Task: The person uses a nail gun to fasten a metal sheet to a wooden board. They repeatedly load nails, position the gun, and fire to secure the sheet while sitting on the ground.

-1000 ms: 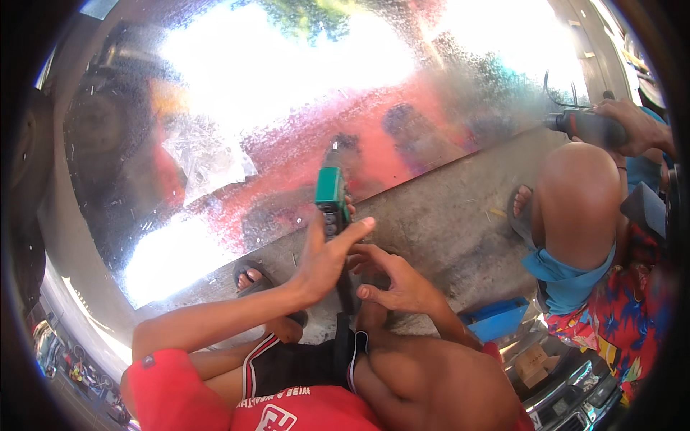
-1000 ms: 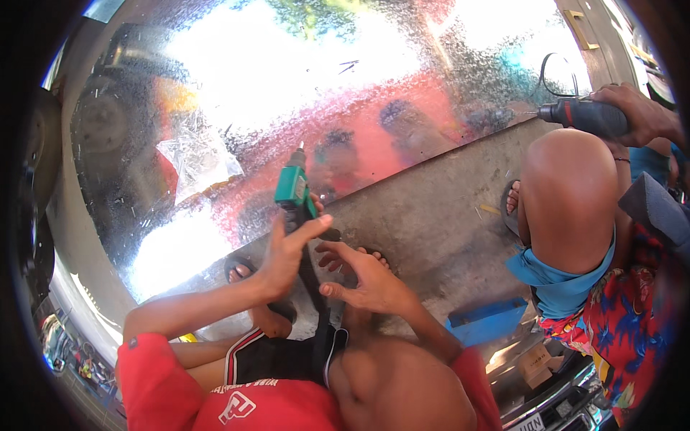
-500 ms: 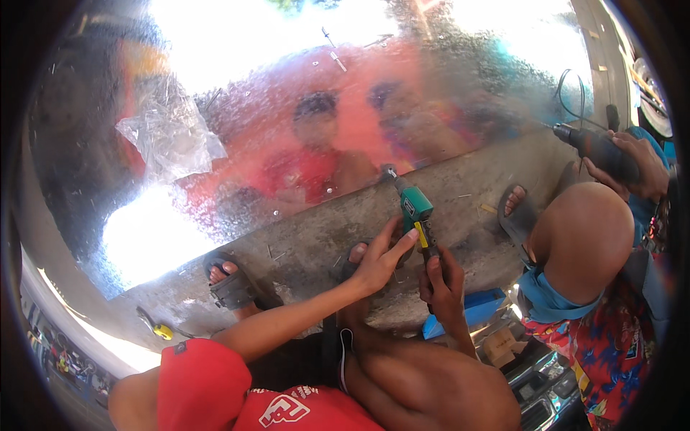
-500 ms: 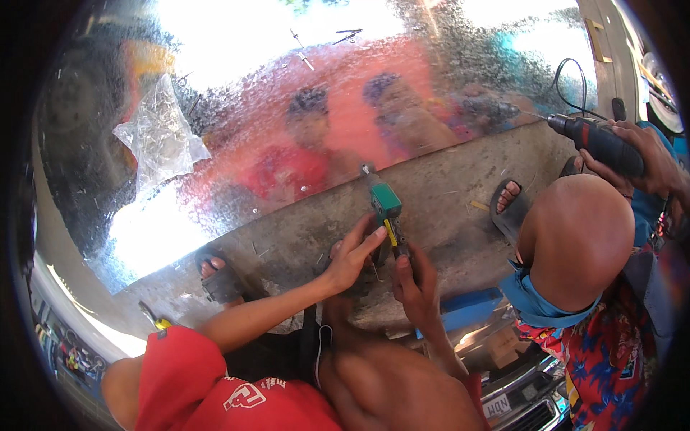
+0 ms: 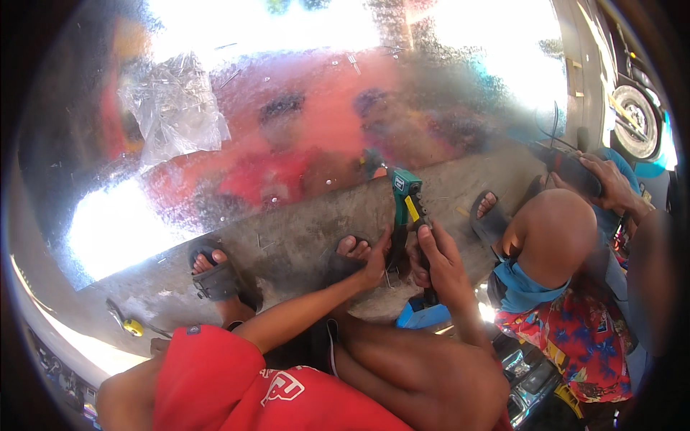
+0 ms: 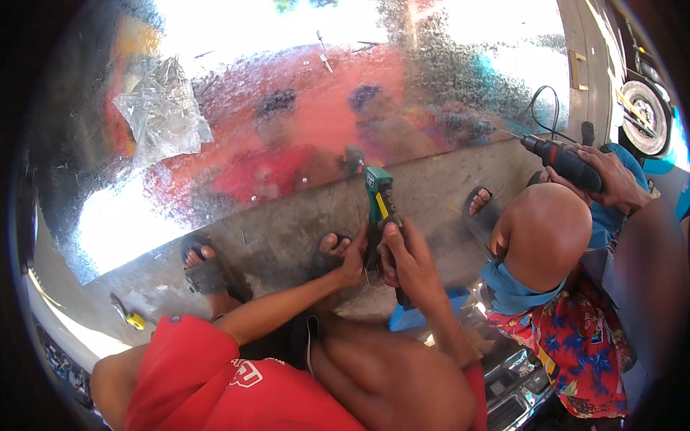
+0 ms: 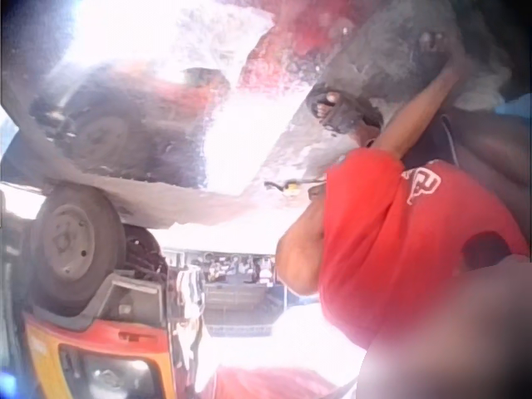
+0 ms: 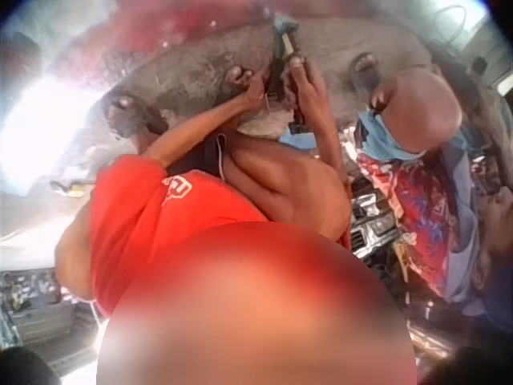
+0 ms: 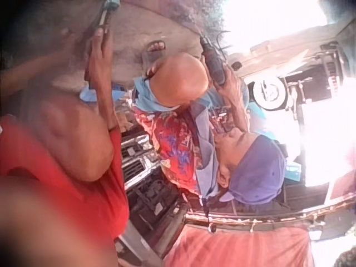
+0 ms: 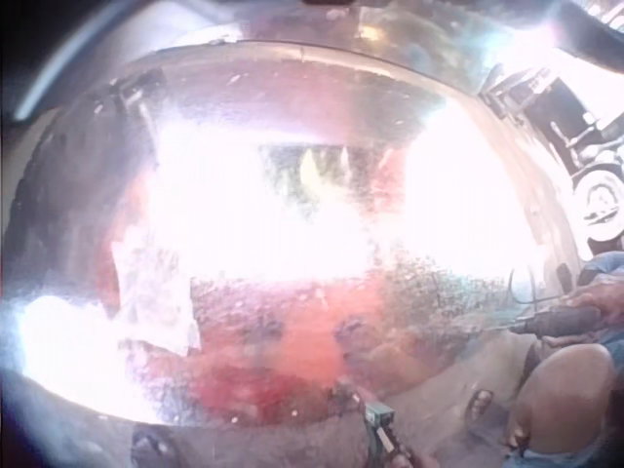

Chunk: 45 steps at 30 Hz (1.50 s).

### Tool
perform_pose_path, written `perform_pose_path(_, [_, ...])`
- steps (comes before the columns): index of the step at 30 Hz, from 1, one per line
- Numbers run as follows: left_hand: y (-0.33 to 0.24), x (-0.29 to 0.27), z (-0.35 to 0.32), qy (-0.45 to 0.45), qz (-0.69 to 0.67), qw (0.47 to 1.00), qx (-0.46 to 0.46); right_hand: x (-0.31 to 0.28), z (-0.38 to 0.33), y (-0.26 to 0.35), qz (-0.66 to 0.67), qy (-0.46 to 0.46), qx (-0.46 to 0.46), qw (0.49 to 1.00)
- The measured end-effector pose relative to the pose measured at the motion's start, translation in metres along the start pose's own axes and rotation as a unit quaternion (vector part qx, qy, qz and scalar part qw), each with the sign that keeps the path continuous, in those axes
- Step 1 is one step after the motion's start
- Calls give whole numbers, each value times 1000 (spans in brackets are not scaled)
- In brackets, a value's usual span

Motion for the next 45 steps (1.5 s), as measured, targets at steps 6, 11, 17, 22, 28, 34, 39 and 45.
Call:
perform_pose_path(6, [5,7,-8,-52,119,991,6,20,2,22,-119,-80,37,989])
perform_pose_path(11, [-7,17,-18,-84,179,979,53,29,10,8,-228,-88,-21,969])
perform_pose_path(17, [-16,17,-24,-135,192,972,24,13,17,11,-151,-80,35,985])
perform_pose_path(22, [-27,8,-31,-132,202,970,-22,10,22,-6,-223,-94,-52,969])
perform_pose_path(28, [15,-9,-7,-269,-15,962,44,14,50,-42,-151,-131,-71,977])
perform_pose_path(34, [28,-12,-18,-372,95,913,135,21,68,-73,-199,-136,-180,954])
perform_pose_path(39, [-25,19,-34,-269,254,929,31,8,59,-54,-56,-93,-84,991])
perform_pose_path(45, [-31,27,-32,-254,160,954,24,-3,57,-52,-80,-130,-77,985])
Point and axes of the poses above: each hand's wrist, its own z-axis towards the middle knuckle, its own x-axis out of the palm, y = z × x, the point moved 1 cm from there along z, towards the middle knuckle, and after that the axes turned 10 degrees about z, right-handed, at the moved point
